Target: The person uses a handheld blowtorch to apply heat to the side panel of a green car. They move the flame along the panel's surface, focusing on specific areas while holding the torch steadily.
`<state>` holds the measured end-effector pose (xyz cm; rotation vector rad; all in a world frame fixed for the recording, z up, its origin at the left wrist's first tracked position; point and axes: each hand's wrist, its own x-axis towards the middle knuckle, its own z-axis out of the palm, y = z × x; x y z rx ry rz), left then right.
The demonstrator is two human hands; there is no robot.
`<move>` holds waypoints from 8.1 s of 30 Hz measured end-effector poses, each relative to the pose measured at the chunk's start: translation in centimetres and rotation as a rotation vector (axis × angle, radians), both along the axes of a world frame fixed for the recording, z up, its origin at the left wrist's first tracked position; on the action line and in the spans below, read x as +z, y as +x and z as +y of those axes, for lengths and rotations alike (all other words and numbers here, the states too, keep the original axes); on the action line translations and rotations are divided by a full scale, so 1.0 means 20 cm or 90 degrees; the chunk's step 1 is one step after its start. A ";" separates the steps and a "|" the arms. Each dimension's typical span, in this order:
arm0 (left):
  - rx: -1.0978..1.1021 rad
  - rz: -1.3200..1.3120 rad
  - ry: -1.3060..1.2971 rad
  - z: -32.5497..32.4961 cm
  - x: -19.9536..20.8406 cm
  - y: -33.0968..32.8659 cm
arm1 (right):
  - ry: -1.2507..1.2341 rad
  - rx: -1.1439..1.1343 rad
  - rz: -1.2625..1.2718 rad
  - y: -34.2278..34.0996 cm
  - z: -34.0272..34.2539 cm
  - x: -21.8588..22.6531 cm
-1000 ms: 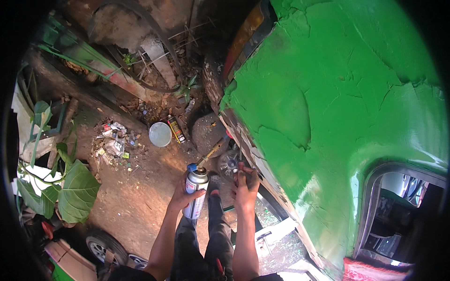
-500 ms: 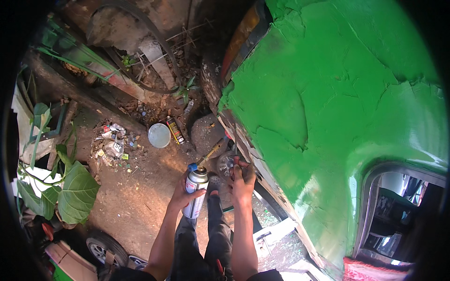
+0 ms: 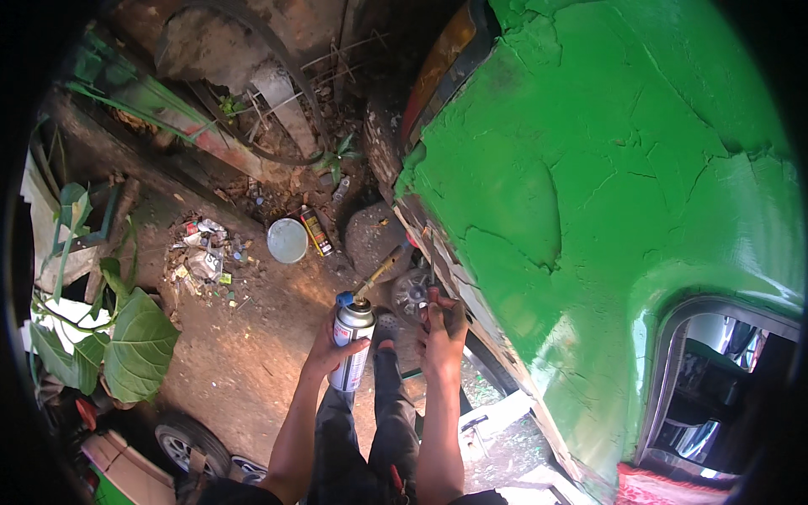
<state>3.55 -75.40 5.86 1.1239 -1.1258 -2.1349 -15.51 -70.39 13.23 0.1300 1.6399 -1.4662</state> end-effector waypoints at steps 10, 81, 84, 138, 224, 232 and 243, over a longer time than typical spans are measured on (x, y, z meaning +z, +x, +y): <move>-0.010 -0.007 -0.019 0.00 -0.02 -0.01 | 0.025 0.017 -0.010 -0.01 -0.02 0.05; -0.003 0.029 -0.058 -0.02 0.10 0.13 | 0.108 0.141 0.313 0.06 -0.08 -0.09; 0.006 0.024 -0.072 -0.02 0.10 0.13 | 0.107 0.138 0.296 0.05 -0.09 -0.07; -0.019 0.034 -0.030 -0.04 0.01 0.00 | 0.052 0.109 0.243 0.03 -0.03 -0.04; 0.013 0.056 -0.037 -0.07 0.04 0.18 | 0.187 0.168 0.493 0.11 -0.05 -0.08; -0.007 0.061 -0.006 -0.08 0.06 0.16 | 0.158 0.168 0.512 0.08 -0.04 -0.14; 0.000 0.047 -0.063 -0.04 0.02 0.19 | 0.162 0.188 0.477 0.06 -0.09 -0.22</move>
